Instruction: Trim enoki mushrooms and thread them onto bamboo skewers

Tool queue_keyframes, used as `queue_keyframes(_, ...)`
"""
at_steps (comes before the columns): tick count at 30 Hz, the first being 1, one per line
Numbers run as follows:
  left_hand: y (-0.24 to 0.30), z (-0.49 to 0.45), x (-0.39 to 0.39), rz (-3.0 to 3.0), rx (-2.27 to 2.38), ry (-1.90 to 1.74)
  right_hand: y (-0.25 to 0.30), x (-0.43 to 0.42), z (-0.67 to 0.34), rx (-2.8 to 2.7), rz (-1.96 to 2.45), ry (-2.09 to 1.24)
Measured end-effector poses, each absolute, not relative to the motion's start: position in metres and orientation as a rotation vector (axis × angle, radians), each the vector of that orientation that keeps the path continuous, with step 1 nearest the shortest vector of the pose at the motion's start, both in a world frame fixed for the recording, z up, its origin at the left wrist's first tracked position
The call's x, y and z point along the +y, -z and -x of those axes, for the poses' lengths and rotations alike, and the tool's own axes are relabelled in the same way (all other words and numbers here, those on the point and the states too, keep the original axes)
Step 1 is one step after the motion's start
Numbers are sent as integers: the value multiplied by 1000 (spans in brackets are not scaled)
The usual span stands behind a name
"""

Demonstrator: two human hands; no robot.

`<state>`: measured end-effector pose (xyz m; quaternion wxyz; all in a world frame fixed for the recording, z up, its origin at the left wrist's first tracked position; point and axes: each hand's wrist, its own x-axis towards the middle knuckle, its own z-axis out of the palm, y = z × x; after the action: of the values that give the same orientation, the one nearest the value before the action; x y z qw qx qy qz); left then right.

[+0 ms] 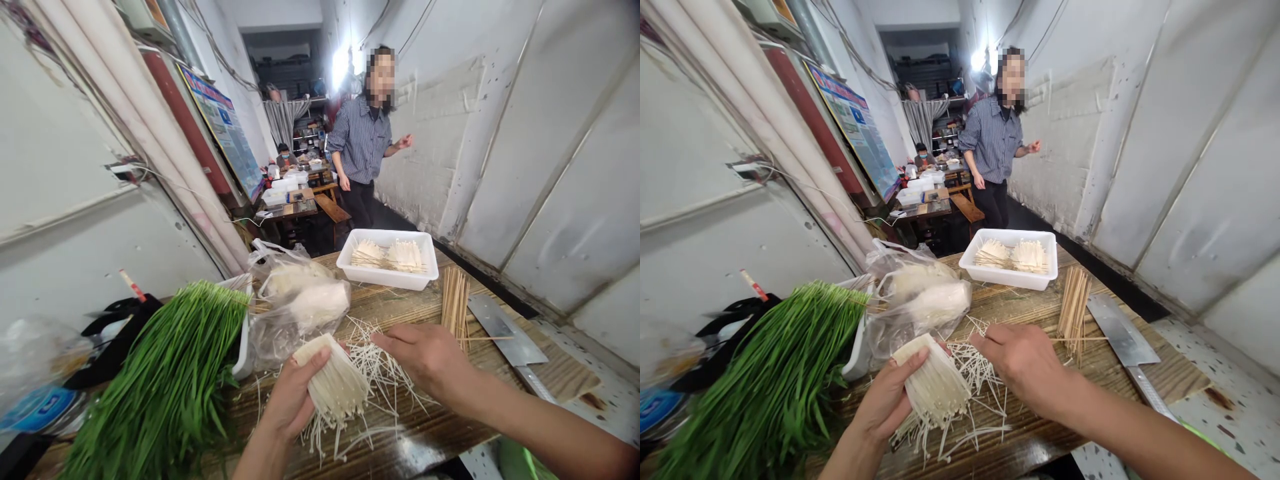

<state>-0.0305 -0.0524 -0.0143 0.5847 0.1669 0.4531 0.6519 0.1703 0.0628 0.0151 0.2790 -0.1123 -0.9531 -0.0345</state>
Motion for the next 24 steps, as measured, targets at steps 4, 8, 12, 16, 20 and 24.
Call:
queue_keyframes(4, 15, 31, -53, -385, 1057, -1508, -14, 62, -170, -2552, 313, 97)
queue_keyframes(8, 13, 30, -53, -399, 1073, -1500, -14, 63, -171, -2566, 321, 109)
queue_keyframes(12, 10, 30, -53, -422, 1091, -1488, -16, 64, -173, -2580, 316, 143)
queue_keyframes(16, 10, 30, -53, -435, 1088, -1476, -18, 63, -174, -2610, 324, 128)
queue_keyframes(20, 10, 30, -53, -443, 1099, -1474, -20, 62, -175, -2613, 326, 113)
queue_keyframes(24, 5, 29, -52, -481, 1114, -1447, -20, 63, -176, -2619, 340, 89)
